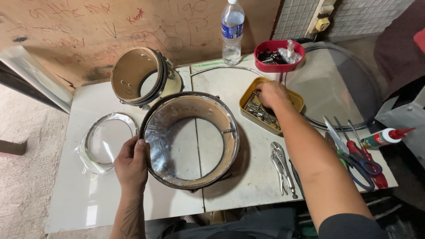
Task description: The person is assembling a drum by hand. They place a clear drumhead onto the drum shell and then insert and tighten several metal tension rods into the lugs around the rim to secure the head in place.
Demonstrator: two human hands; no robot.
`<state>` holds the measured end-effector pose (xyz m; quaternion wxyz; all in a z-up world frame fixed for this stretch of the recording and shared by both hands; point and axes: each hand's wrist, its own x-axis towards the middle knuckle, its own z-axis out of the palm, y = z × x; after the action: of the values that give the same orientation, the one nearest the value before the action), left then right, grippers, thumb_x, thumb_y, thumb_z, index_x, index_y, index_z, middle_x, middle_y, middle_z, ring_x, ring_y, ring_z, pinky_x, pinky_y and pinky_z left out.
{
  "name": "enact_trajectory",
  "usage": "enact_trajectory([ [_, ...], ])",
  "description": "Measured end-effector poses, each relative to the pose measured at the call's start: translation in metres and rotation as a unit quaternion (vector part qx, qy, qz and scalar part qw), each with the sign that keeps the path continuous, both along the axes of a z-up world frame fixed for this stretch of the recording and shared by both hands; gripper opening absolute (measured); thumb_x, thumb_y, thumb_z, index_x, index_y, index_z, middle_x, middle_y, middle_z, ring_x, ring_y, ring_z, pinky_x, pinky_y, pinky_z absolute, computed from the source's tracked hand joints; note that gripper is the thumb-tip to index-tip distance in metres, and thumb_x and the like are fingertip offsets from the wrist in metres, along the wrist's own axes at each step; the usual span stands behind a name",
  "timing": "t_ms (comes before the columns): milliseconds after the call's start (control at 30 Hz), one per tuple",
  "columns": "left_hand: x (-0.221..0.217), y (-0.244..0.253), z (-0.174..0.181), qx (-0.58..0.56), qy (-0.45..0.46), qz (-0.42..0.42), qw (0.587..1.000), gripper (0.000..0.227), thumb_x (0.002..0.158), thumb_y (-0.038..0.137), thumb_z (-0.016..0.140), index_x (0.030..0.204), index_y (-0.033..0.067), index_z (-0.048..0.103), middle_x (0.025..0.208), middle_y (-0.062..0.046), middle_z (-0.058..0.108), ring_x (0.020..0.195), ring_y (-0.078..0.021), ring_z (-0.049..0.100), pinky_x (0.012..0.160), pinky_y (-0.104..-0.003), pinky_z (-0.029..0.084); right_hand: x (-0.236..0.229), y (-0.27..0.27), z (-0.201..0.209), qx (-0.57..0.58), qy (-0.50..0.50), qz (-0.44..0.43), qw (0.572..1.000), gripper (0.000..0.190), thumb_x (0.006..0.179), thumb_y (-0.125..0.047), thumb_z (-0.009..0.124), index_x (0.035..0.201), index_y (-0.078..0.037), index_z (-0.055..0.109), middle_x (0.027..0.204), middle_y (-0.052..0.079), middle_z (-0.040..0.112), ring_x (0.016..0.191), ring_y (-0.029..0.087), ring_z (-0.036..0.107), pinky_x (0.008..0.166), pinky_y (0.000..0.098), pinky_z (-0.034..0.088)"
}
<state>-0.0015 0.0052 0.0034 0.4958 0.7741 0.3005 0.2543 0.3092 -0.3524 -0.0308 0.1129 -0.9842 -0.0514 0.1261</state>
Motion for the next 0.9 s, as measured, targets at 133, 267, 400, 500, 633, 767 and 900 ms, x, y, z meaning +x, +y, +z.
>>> enact_trajectory([
  [133,0.001,0.002,-0.003,0.007,0.005,-0.001,1.0,0.035,0.101,0.04,0.069,0.123,0.0122,0.074,0.097,-0.011,0.075,0.097,-0.0264,0.071,0.09,-0.039,0.051,0.001,0.004,-0.002,-0.031,0.001,0.045,0.999,0.034,0.095,-0.03,0.058,0.125,-0.032,0.075,0.129,0.016,0.072,0.125,0.038,0.064,0.107,0.0471,0.053],
  [267,-0.001,-0.004,0.006,0.0,0.003,0.01,1.0,0.033,0.102,0.037,0.07,0.122,0.0116,0.074,0.093,-0.01,0.074,0.092,-0.0232,0.069,0.089,-0.038,0.051,0.007,0.0,-0.015,-0.035,-0.002,0.033,0.999,0.032,0.092,-0.033,0.062,0.121,-0.034,0.076,0.125,0.011,0.074,0.122,0.033,0.066,0.103,0.0434,0.055],
  [400,-0.001,-0.007,0.006,-0.005,0.001,0.015,1.0,0.031,0.102,0.036,0.07,0.122,0.0128,0.074,0.091,-0.008,0.074,0.09,-0.0207,0.069,0.089,-0.037,0.051,0.016,-0.003,-0.03,-0.014,-0.034,0.054,0.998,0.028,0.091,-0.036,0.066,0.115,-0.031,0.078,0.117,0.015,0.075,0.118,0.036,0.068,0.1,0.0457,0.057],
  [500,0.0,-0.002,0.0,-0.003,-0.012,0.014,1.0,0.03,0.102,0.035,0.071,0.121,0.0133,0.074,0.087,-0.008,0.073,0.085,-0.0199,0.068,0.086,-0.036,0.052,0.023,-0.02,-0.064,0.156,-0.124,0.011,0.98,0.022,0.081,-0.035,0.077,0.103,-0.031,0.08,0.09,0.0,0.078,0.09,0.026,0.075,0.081,0.0393,0.06],
  [633,0.0,-0.006,0.003,-0.019,-0.037,0.018,0.999,0.028,0.103,0.031,0.072,0.12,0.0091,0.074,0.084,-0.008,0.071,0.082,-0.017,0.064,0.083,-0.034,0.051,-0.036,-0.039,-0.013,0.591,0.016,-0.068,0.804,0.028,0.09,-0.012,0.078,0.114,-0.003,0.068,0.077,-0.001,0.066,0.043,0.002,0.049,0.04,0.0166,0.042],
  [767,0.0,-0.003,-0.003,-0.002,-0.035,0.008,0.999,0.031,0.103,0.036,0.073,0.121,0.0114,0.074,0.084,-0.007,0.07,0.08,-0.0166,0.063,0.081,-0.034,0.051,-0.068,-0.061,-0.026,0.724,0.07,-0.01,0.686,0.034,0.092,-0.002,0.07,0.126,-0.007,0.064,0.097,0.009,0.077,0.044,0.004,0.056,0.041,0.0177,0.042],
  [900,0.001,0.002,-0.008,-0.001,-0.052,-0.002,0.999,0.035,0.103,0.038,0.073,0.123,0.0094,0.073,0.092,-0.011,0.072,0.088,-0.0205,0.068,0.084,-0.036,0.053,-0.126,-0.062,-0.006,0.751,0.029,-0.003,0.66,0.032,0.092,0.002,0.07,0.122,-0.004,0.063,0.099,0.016,0.077,0.056,0.012,0.068,0.048,0.0196,0.051],
])
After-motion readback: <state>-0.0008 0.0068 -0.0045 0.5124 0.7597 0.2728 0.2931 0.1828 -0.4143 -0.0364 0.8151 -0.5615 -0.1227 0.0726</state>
